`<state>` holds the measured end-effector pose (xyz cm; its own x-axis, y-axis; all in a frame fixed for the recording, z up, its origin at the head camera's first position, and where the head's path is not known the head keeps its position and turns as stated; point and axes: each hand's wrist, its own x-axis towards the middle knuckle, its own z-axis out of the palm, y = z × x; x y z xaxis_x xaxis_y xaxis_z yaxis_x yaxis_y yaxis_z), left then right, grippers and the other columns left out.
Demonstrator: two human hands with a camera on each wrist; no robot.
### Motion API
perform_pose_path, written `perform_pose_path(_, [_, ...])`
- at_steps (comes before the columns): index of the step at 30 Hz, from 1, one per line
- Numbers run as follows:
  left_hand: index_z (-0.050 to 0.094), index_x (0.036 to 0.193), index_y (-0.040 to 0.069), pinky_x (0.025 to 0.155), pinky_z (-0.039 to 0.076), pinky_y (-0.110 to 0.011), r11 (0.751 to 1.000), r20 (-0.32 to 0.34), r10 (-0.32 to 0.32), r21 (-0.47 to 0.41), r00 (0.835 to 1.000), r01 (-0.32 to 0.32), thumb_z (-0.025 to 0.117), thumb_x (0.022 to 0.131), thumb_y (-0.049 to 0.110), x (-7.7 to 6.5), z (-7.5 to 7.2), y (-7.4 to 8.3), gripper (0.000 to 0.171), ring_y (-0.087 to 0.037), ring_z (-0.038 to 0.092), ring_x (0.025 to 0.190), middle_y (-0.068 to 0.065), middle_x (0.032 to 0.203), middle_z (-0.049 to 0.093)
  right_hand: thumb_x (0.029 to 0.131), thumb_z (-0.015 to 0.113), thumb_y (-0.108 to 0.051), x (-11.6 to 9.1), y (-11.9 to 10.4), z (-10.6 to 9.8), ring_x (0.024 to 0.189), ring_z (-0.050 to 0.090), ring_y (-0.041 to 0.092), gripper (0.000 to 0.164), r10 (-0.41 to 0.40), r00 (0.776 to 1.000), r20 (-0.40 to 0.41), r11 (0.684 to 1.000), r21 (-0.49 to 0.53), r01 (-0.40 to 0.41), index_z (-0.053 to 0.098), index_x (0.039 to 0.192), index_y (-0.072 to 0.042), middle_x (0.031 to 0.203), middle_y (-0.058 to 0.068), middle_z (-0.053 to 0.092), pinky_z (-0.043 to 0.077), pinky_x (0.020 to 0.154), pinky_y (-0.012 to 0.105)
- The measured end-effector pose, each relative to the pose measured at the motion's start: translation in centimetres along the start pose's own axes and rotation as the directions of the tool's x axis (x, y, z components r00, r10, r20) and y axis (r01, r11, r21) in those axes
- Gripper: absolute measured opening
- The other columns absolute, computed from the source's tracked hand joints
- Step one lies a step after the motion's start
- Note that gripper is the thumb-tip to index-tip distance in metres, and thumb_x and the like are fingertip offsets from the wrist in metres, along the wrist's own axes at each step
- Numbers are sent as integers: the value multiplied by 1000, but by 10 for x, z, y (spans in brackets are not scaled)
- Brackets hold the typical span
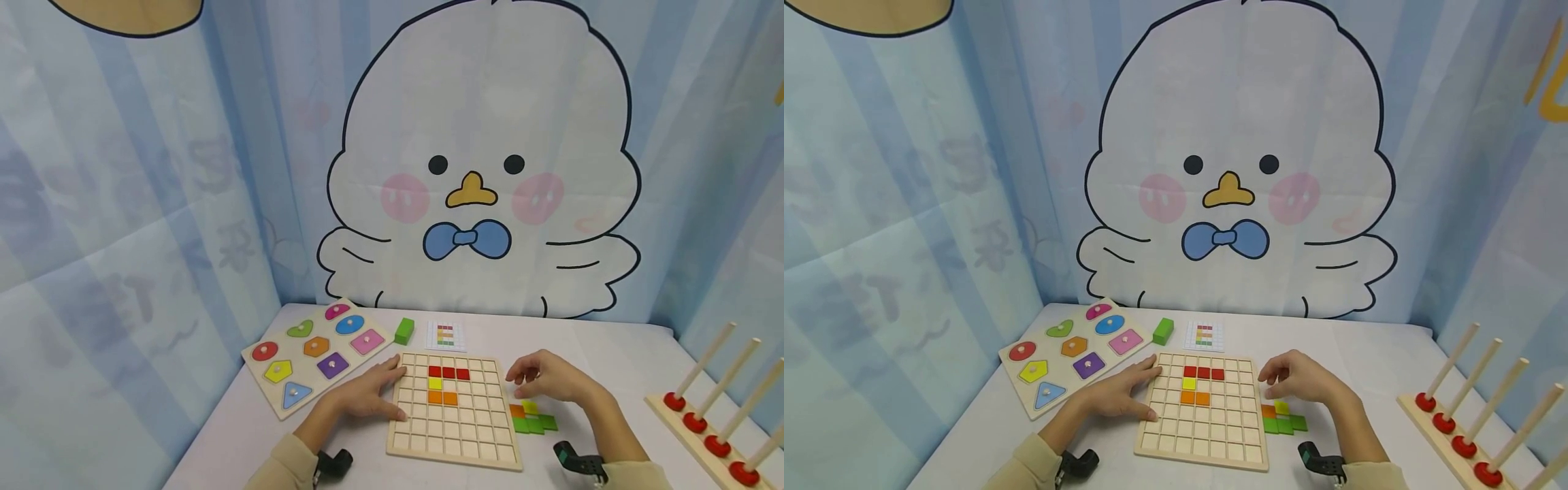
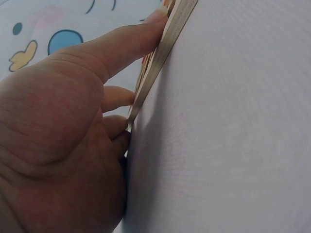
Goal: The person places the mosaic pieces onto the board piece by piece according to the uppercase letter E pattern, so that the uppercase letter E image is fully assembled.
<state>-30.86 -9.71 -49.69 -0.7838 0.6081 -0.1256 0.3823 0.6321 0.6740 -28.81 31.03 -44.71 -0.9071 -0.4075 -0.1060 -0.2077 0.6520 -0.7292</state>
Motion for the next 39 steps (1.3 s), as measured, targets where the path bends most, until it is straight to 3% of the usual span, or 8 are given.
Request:
perform_pose_path(9, [37,163,20,132,13,-55,1000,-9,-2,3,1000,2,82,85,51,1,2,0,95,-29,10,164,-2,177,11,81,85,-6,0,11,2,77,53,17,17,0,991,131,999,40,-5,78,96,-4,78,0,60,42,63,24])
perform_pose_path(23, [37,163,20,132,14,-54,1000,-9,-4,9,1000,4,82,85,51,1,1,-1,96,-29,10,163,-2,177,11,77,87,0,3,15,7,78,57,19,18,30,987,159,999,29,-35,76,90,-4,86,3,72,48,65,24])
perform_pose_path(28, [37,163,20,132,13,-55,1000,-9,-9,-4,1000,9,83,84,51,1,1,-1,96,-29,10,164,-2,177,11,78,86,-2,2,15,8,78,57,19,17,34,990,134,999,2,-35,75,91,-5,83,2,70,48,65,24])
perform_pose_path(35, [37,163,21,131,14,-55,1000,-11,-7,3,1000,7,83,84,51,2,2,-2,95,-29,10,163,-2,177,11,81,85,-5,4,18,10,82,56,21,17,50,998,38,998,-41,-48,76,96,-7,86,2,68,48,69,26])
perform_pose_path(39, [37,163,21,131,14,-55,1000,-10,-11,-1,1000,11,83,84,51,2,2,-2,96,-29,10,164,-2,177,11,81,85,-5,5,17,11,82,56,21,17,45,999,30,998,-46,-43,75,95,-8,86,3,68,46,69,26])
